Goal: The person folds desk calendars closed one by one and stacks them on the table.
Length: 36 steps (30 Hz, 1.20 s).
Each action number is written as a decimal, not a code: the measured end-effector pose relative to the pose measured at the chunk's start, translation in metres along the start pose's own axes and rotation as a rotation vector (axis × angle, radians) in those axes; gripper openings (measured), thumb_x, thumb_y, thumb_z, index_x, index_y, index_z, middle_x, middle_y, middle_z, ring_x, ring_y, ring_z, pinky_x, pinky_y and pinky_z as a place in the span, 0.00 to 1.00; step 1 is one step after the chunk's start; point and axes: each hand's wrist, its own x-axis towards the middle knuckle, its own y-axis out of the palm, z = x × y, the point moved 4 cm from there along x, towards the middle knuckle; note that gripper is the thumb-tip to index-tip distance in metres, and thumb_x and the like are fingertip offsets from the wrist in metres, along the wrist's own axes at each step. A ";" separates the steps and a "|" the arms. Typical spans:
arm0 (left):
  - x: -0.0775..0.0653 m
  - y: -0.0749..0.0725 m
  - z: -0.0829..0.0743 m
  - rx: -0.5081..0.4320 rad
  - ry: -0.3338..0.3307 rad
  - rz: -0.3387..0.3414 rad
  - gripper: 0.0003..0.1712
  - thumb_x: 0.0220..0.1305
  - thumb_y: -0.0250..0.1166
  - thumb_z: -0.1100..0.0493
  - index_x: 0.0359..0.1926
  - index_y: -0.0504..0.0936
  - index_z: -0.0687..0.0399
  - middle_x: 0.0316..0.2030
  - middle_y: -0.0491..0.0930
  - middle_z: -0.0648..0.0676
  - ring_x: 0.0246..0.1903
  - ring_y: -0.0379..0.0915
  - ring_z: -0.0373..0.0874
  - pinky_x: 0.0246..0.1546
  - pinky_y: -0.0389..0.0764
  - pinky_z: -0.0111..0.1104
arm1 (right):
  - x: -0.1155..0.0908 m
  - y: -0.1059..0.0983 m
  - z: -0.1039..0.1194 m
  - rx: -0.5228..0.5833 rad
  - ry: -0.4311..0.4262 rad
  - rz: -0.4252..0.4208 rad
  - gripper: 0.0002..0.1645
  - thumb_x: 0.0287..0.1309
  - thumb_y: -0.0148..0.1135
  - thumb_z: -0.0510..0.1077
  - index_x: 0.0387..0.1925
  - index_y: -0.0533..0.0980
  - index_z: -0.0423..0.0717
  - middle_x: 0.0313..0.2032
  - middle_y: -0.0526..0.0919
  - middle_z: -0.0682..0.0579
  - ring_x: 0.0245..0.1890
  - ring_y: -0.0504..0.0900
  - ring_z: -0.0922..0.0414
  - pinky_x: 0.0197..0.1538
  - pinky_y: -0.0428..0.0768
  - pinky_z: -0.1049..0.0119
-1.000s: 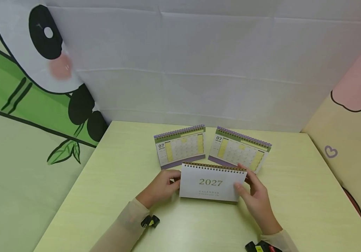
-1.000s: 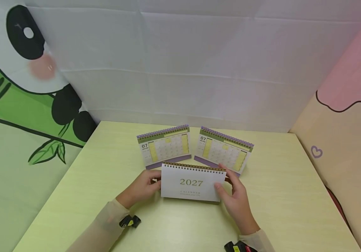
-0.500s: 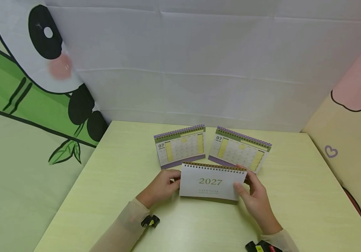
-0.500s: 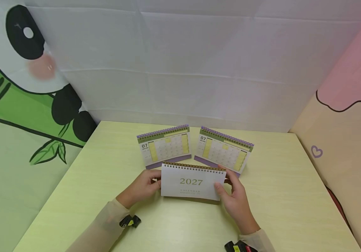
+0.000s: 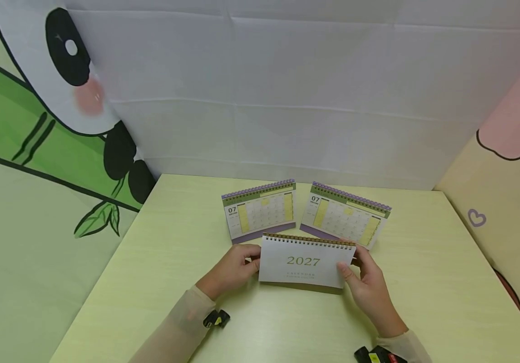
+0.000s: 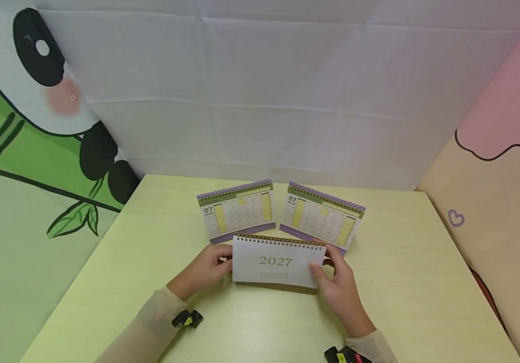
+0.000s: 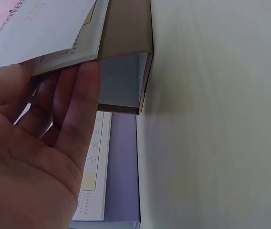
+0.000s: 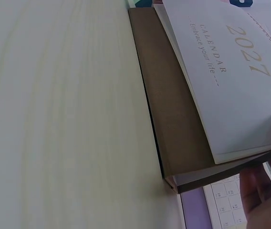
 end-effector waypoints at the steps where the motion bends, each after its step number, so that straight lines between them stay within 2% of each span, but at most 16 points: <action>1: 0.000 0.000 0.000 -0.001 -0.008 0.009 0.13 0.88 0.64 0.68 0.57 0.95 0.62 0.60 0.95 0.62 0.50 0.83 0.39 0.56 0.91 0.31 | 0.000 0.000 0.000 -0.004 -0.002 -0.001 0.34 0.76 0.66 0.20 0.80 0.75 0.29 0.65 0.83 0.77 0.62 0.83 0.75 0.66 0.79 0.83; 4: 0.001 -0.002 0.002 0.008 -0.029 0.045 0.13 0.89 0.63 0.67 0.57 0.95 0.60 0.61 0.95 0.60 0.52 0.83 0.40 0.60 0.91 0.33 | 0.001 0.000 0.000 -0.016 0.004 -0.003 0.34 0.76 0.66 0.21 0.79 0.75 0.30 0.64 0.83 0.77 0.61 0.83 0.75 0.66 0.79 0.83; 9: 0.000 -0.006 0.004 0.025 -0.026 0.100 0.12 0.88 0.62 0.67 0.54 0.93 0.58 0.56 0.94 0.57 0.51 0.83 0.42 0.61 0.88 0.35 | 0.001 -0.001 0.000 -0.027 0.029 -0.004 0.33 0.76 0.67 0.22 0.78 0.76 0.30 0.61 0.84 0.76 0.60 0.83 0.75 0.64 0.80 0.82; 14: 0.000 -0.007 0.005 -0.017 -0.026 0.102 0.17 0.80 0.58 0.74 0.54 0.93 0.63 0.48 0.93 0.60 0.46 0.85 0.41 0.52 0.87 0.31 | 0.002 -0.002 -0.001 -0.048 0.047 -0.003 0.32 0.77 0.68 0.23 0.78 0.76 0.31 0.61 0.84 0.73 0.59 0.83 0.76 0.64 0.81 0.82; 18: 0.000 -0.006 0.011 -0.063 -0.094 0.113 0.18 0.78 0.56 0.75 0.52 0.92 0.65 0.39 0.90 0.60 0.37 0.85 0.42 0.42 0.83 0.30 | 0.002 -0.002 -0.002 -0.092 0.056 -0.007 0.31 0.77 0.69 0.25 0.77 0.77 0.33 0.61 0.89 0.58 0.59 0.84 0.74 0.63 0.80 0.83; 20: 0.000 -0.005 0.013 -0.088 -0.137 0.123 0.17 0.78 0.56 0.74 0.52 0.91 0.65 0.37 0.89 0.60 0.35 0.85 0.42 0.39 0.83 0.30 | 0.002 -0.002 -0.002 -0.111 0.056 -0.014 0.31 0.76 0.70 0.25 0.76 0.78 0.33 0.59 0.91 0.49 0.58 0.85 0.72 0.63 0.79 0.82; 22: 0.000 -0.004 0.014 -0.108 -0.180 0.123 0.17 0.78 0.56 0.73 0.52 0.91 0.66 0.38 0.89 0.61 0.34 0.85 0.43 0.37 0.84 0.30 | 0.002 -0.003 -0.001 -0.116 0.057 -0.024 0.30 0.75 0.71 0.25 0.75 0.79 0.33 0.58 0.92 0.46 0.57 0.86 0.71 0.63 0.79 0.82; 24: 0.000 -0.004 0.014 -0.111 -0.213 0.107 0.16 0.79 0.56 0.73 0.51 0.91 0.65 0.39 0.89 0.61 0.33 0.84 0.44 0.37 0.84 0.31 | 0.002 -0.002 0.000 -0.108 0.057 -0.033 0.29 0.74 0.71 0.24 0.73 0.80 0.32 0.57 0.92 0.50 0.57 0.85 0.72 0.63 0.79 0.82; 28: -0.001 -0.005 0.016 -0.097 -0.263 0.062 0.15 0.79 0.55 0.73 0.50 0.88 0.61 0.41 0.89 0.60 0.33 0.82 0.45 0.37 0.83 0.31 | 0.003 -0.001 0.000 -0.085 0.054 -0.049 0.28 0.73 0.71 0.23 0.72 0.80 0.31 0.57 0.89 0.67 0.57 0.84 0.76 0.63 0.79 0.82; 30: -0.001 -0.006 0.016 -0.097 -0.278 0.043 0.15 0.79 0.55 0.74 0.51 0.86 0.60 0.43 0.89 0.60 0.33 0.82 0.46 0.37 0.83 0.32 | 0.002 -0.001 0.000 -0.075 0.049 -0.055 0.28 0.73 0.71 0.22 0.71 0.80 0.30 0.56 0.88 0.71 0.57 0.84 0.76 0.63 0.80 0.82; 33: 0.000 -0.006 0.017 -0.099 -0.283 0.017 0.16 0.78 0.54 0.74 0.56 0.85 0.61 0.45 0.88 0.61 0.33 0.83 0.47 0.38 0.84 0.33 | 0.002 -0.001 -0.001 -0.055 0.048 -0.060 0.28 0.73 0.71 0.21 0.71 0.80 0.29 0.56 0.87 0.74 0.57 0.85 0.76 0.62 0.81 0.82; 36: 0.001 -0.005 0.017 -0.124 -0.282 0.004 0.19 0.78 0.55 0.75 0.63 0.83 0.62 0.51 0.86 0.63 0.39 0.83 0.48 0.40 0.88 0.35 | 0.002 -0.001 -0.001 -0.038 0.053 -0.063 0.28 0.73 0.70 0.21 0.71 0.80 0.28 0.56 0.87 0.75 0.58 0.85 0.76 0.62 0.82 0.82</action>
